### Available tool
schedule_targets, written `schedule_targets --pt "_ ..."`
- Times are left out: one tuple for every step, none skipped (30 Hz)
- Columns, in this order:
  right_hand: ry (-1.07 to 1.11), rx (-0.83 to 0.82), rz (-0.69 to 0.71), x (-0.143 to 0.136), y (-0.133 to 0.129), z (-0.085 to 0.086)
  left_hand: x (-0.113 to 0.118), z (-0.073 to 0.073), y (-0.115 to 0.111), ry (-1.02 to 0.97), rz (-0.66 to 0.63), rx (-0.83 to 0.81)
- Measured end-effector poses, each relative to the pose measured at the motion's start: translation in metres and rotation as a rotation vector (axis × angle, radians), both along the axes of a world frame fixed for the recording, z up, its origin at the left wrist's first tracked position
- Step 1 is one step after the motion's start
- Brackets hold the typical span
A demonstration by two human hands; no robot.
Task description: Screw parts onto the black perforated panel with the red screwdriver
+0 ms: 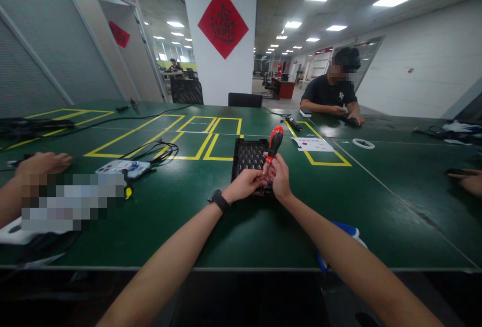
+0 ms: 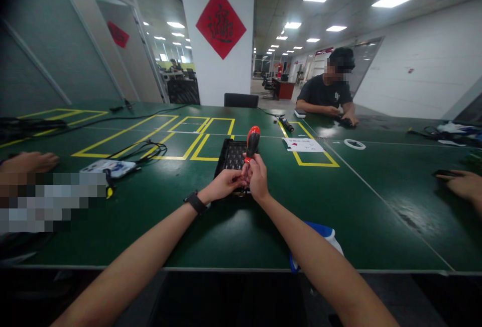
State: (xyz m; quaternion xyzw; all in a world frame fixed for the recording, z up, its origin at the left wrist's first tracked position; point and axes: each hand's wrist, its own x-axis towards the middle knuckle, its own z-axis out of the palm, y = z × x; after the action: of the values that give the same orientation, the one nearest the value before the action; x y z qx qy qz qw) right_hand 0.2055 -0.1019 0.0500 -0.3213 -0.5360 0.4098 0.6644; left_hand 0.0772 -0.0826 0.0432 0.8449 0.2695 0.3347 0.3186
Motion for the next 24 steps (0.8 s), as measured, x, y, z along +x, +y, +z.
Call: schedule_targets --pt "0.002 0.002 -0.001 0.0000 0.0002 0.0001 -0.0001 0.0000 0.0000 0.006 0.003 0.006" --pt "0.004 0.007 -0.008 -0.0003 0.0003 0.0004 -0.0002 0.0002 -0.0003 0.012 0.011 0.014" --pt "0.008 0.013 -0.022 -0.0007 0.0001 0.0008 -0.0003 0.0008 -0.0007 0.020 0.021 0.020" --pt "0.011 0.020 -0.037 -0.0013 -0.0002 0.0014 -0.0003 0.0016 -0.0012 0.025 0.034 0.025" --pt "0.012 0.026 -0.051 -0.0020 -0.0006 0.0021 -0.0004 0.0026 -0.0019 0.030 0.044 0.026" --pt "0.013 0.032 -0.063 -0.0026 -0.0011 0.0027 -0.0004 0.0036 -0.0026 0.032 0.053 0.024" --pt "0.013 0.039 -0.070 -0.0032 -0.0016 0.0033 -0.0004 0.0044 -0.0033 0.028 0.062 0.019" --pt "0.014 0.046 -0.075 -0.0037 -0.0020 0.0037 -0.0004 0.0051 -0.0038 0.021 0.071 0.012" --pt "0.015 0.052 -0.078 -0.0040 -0.0024 0.0038 -0.0003 0.0055 -0.0041 0.012 0.077 0.004" --pt "0.015 0.056 -0.078 -0.0042 -0.0025 0.0038 -0.0003 0.0056 -0.0042 0.002 0.085 -0.004" --pt "0.016 0.059 -0.078 -0.0042 -0.0025 0.0036 -0.0002 0.0055 -0.0042 -0.008 0.093 -0.012" --pt "0.016 0.062 -0.078 -0.0042 -0.0023 0.0033 -0.0001 0.0054 -0.0042 -0.016 0.101 -0.018" --pt "0.015 0.064 -0.077 -0.0042 -0.0021 0.0029 -0.0001 0.0053 -0.0041 -0.022 0.102 -0.025" --pt "0.015 0.066 -0.074 -0.0041 -0.0018 0.0025 0.0000 0.0053 -0.0041 -0.025 0.101 -0.031" --pt "0.016 0.066 -0.071 -0.0041 -0.0015 0.0022 0.0000 0.0055 -0.0042 -0.028 0.097 -0.036" --pt "0.017 0.065 -0.068 -0.0041 -0.0013 0.0018 0.0000 0.0057 -0.0043 -0.030 0.092 -0.039" --pt "0.019 0.062 -0.063 -0.0042 -0.0011 0.0016 0.0000 0.0061 -0.0045 -0.030 0.084 -0.042" --pt "0.022 0.055 -0.057 -0.0042 -0.0010 0.0014 0.0000 0.0065 -0.0047 -0.030 0.075 -0.045" --pt "0.025 0.048 -0.050 -0.0041 -0.0010 0.0013 -0.0001 0.0068 -0.0049 -0.028 0.065 -0.047" --pt "0.028 0.042 -0.045 -0.0040 -0.0010 0.0013 -0.0002 0.0071 -0.0050 -0.025 0.055 -0.046" --pt "0.029 0.035 -0.041 -0.0037 -0.0011 0.0013 -0.0003 0.0072 -0.0049 -0.021 0.043 -0.042" --pt "0.029 0.027 -0.037 -0.0033 -0.0012 0.0015 -0.0005 0.0072 -0.0048 -0.016 0.030 -0.034" --pt "0.026 0.018 -0.032 -0.0028 -0.0014 0.0017 -0.0006 0.0071 -0.0046 -0.014 0.017 -0.023" --pt "0.021 0.010 -0.029 -0.0024 -0.0015 0.0020 -0.0007 0.0070 -0.0044 -0.016 0.002 -0.008"
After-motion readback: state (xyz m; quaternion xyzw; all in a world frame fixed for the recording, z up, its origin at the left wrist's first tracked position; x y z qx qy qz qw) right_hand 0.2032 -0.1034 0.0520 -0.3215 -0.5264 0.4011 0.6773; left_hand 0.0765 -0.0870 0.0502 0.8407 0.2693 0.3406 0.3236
